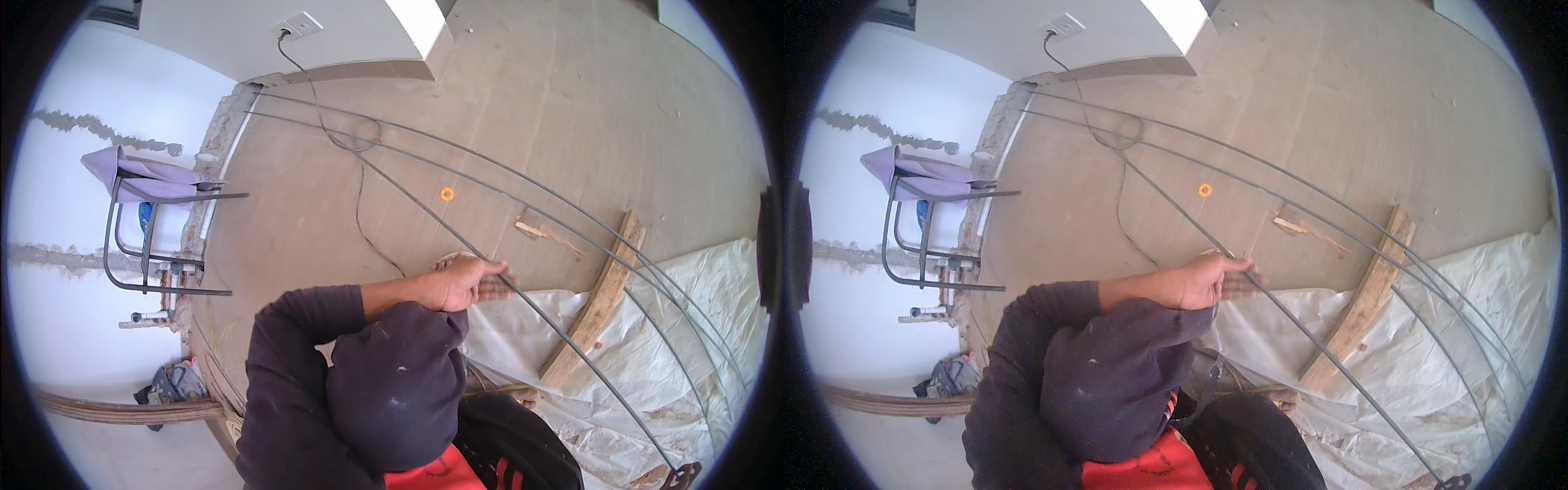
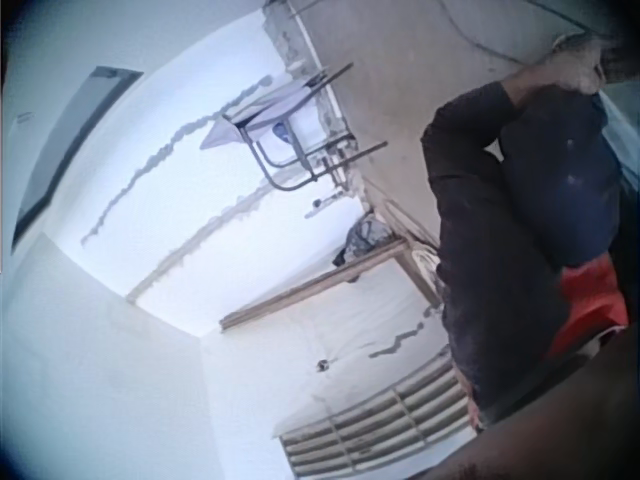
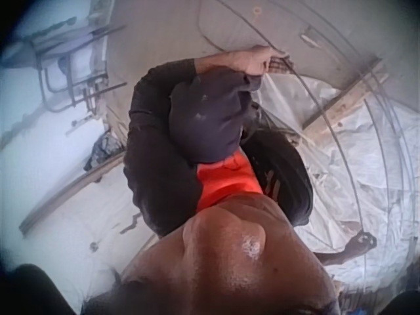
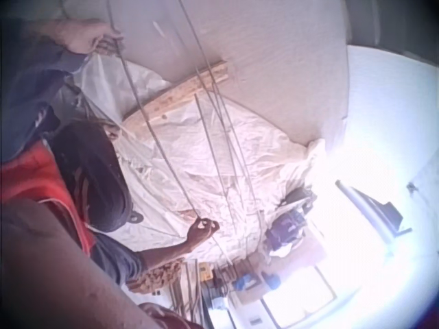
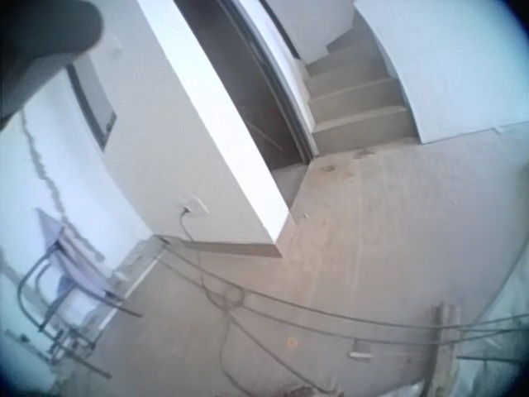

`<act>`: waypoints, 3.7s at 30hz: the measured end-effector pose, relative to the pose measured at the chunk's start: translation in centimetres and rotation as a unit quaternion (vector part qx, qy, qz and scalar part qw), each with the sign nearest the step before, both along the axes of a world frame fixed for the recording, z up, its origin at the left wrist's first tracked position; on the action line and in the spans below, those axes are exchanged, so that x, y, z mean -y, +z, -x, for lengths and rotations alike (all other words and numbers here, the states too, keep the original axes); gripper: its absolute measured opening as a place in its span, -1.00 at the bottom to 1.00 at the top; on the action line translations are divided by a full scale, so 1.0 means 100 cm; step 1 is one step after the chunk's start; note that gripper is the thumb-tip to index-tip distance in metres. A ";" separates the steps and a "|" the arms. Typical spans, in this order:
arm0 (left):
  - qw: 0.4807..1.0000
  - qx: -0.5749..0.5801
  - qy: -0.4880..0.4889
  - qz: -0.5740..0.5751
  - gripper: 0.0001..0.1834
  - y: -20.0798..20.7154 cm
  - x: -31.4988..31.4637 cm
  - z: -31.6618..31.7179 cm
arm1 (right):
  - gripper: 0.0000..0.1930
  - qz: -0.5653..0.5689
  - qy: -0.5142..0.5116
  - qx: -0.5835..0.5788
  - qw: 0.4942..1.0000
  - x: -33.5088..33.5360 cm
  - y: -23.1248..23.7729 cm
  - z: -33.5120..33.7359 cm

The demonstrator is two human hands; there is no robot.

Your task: The person uses an angle grinder to cut several metal rods placed on a wooden plank. They repeatedly position the rods, cut them, and then move the cut pieces aside.

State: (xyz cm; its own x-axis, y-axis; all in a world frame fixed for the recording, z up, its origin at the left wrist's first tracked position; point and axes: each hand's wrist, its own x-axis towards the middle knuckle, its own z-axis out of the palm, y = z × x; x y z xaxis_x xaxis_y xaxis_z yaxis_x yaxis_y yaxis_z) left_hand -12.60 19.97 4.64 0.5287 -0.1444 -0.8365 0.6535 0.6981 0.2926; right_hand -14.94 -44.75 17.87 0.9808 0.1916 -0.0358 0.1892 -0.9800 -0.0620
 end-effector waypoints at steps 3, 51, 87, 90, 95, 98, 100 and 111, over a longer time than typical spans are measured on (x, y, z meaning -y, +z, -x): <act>0.991 0.025 -0.114 0.071 -0.77 0.031 0.015 -0.004 | -0.77 -0.081 0.029 -0.023 0.996 -0.020 0.004 -0.007; 0.813 0.006 0.455 -0.363 -0.84 -0.122 -0.382 -0.072 | -0.75 -0.123 0.274 -0.215 0.929 -0.635 -0.185 -0.159; 0.756 -0.043 0.400 -0.516 -0.91 -0.137 -0.412 -0.069 | -0.81 -0.235 0.300 -0.193 0.904 -0.772 -0.229 -0.160; 0.750 -0.050 0.381 -0.539 -0.92 -0.138 -0.418 -0.069 | -0.81 -0.243 0.287 -0.215 0.901 -0.776 -0.232 -0.155; 0.726 -0.103 0.296 -0.612 -0.83 -0.170 -0.443 -0.091 | -0.72 -0.250 0.351 -0.071 0.900 -0.744 -0.247 -0.170; 0.722 -0.048 0.093 -0.684 -0.77 -0.210 -0.444 -0.080 | -0.65 -0.225 0.340 -0.070 0.911 -0.691 -0.281 -0.157; 0.575 0.003 -0.207 -0.792 -0.75 -0.221 -0.476 -0.033 | -0.54 -0.355 0.227 -0.258 0.870 -0.687 -0.269 -0.156; 0.785 -0.071 0.271 -0.552 -0.63 -0.187 -0.473 -0.065 | -0.86 -0.191 0.286 0.047 0.938 -0.669 -0.257 -0.143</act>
